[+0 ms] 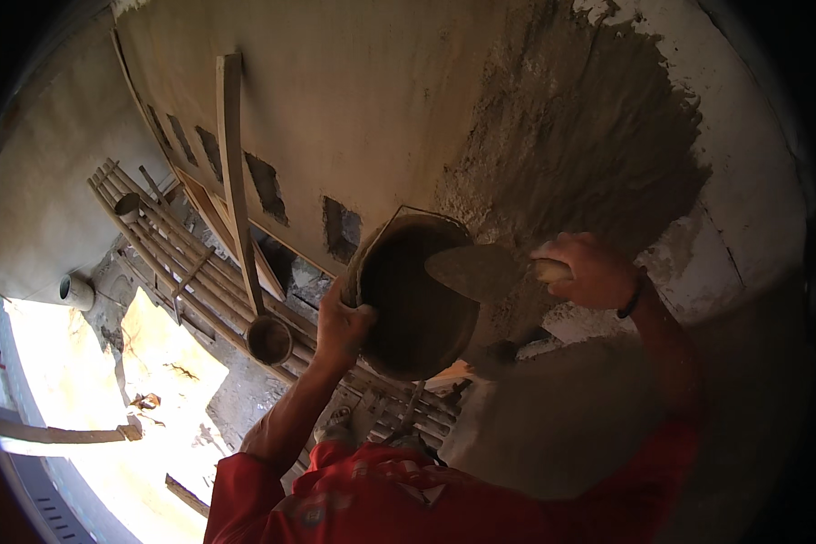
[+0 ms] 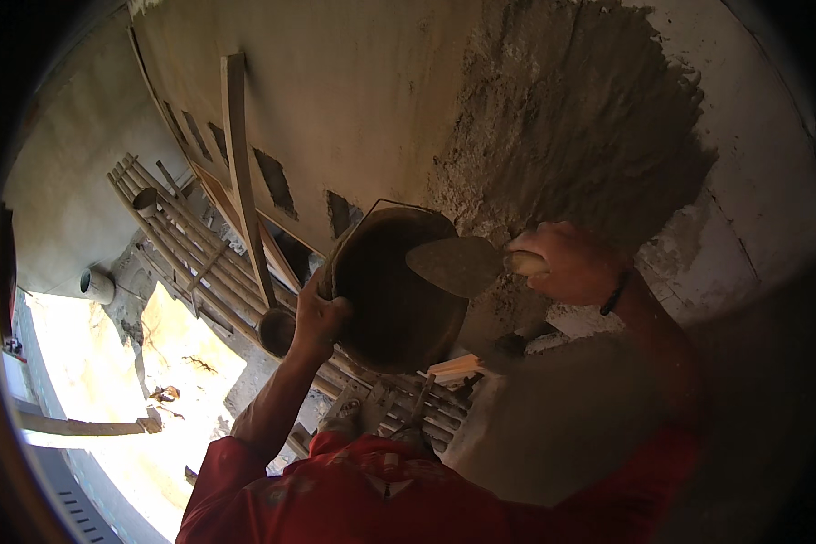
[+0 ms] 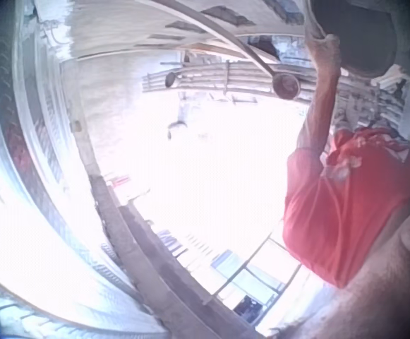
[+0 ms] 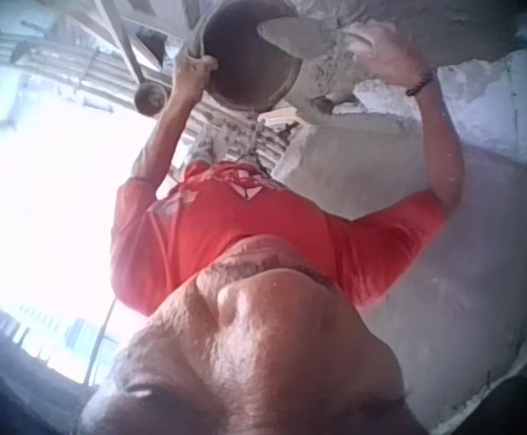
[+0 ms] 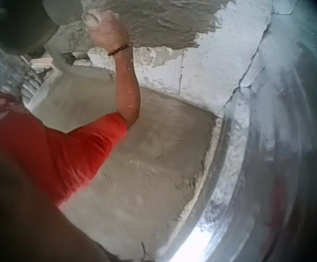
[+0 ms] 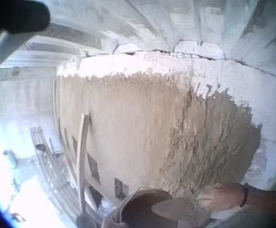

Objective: The person stands on a wooden scaffold and applies wet plaster to a wall using a trowel, taking the plaster from a bucket.

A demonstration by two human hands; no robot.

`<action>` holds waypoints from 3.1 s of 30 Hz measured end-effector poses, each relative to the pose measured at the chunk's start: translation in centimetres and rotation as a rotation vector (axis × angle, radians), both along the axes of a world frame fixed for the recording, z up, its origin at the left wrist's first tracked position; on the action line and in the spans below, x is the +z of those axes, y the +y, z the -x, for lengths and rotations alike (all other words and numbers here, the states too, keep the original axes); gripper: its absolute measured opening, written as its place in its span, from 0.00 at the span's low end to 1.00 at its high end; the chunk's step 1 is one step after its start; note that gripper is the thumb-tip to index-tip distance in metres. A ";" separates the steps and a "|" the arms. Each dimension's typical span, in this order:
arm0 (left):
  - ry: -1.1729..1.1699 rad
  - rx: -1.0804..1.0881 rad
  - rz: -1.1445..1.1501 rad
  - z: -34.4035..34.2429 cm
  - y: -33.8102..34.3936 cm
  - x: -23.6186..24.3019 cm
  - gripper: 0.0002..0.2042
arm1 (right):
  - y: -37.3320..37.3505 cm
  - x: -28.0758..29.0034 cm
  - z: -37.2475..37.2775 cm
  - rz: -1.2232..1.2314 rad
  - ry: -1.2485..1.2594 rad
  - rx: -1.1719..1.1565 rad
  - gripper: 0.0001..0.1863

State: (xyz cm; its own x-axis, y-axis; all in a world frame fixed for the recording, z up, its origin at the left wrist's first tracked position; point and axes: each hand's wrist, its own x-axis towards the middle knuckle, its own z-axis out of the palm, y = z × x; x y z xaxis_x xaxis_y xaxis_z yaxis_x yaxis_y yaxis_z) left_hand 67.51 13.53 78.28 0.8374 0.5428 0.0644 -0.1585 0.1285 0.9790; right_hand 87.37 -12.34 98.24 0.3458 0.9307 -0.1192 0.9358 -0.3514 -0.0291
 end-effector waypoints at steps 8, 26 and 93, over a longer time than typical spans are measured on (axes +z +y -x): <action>0.011 0.037 -0.270 -1.8 -1.2 1.8 0.27 | 5.7 -10.2 3.9 0.215 -0.389 -0.059 0.13; 0.089 -0.029 -0.083 -1.8 0.1 3.1 0.28 | 1.4 -14.6 5.3 -0.348 0.583 -0.343 0.24; -0.001 -0.076 -0.215 -2.2 -0.5 3.9 0.26 | 0.8 -16.3 7.1 -0.453 0.395 -0.300 0.23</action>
State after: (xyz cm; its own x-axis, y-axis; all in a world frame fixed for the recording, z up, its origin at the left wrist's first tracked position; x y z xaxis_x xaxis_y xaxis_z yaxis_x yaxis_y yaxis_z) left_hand 69.67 13.07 82.19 0.8751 0.4521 0.1726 -0.1574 -0.0713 0.9850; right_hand 80.27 -11.51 81.90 0.6079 0.7889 0.0897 0.6882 -0.4672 -0.5551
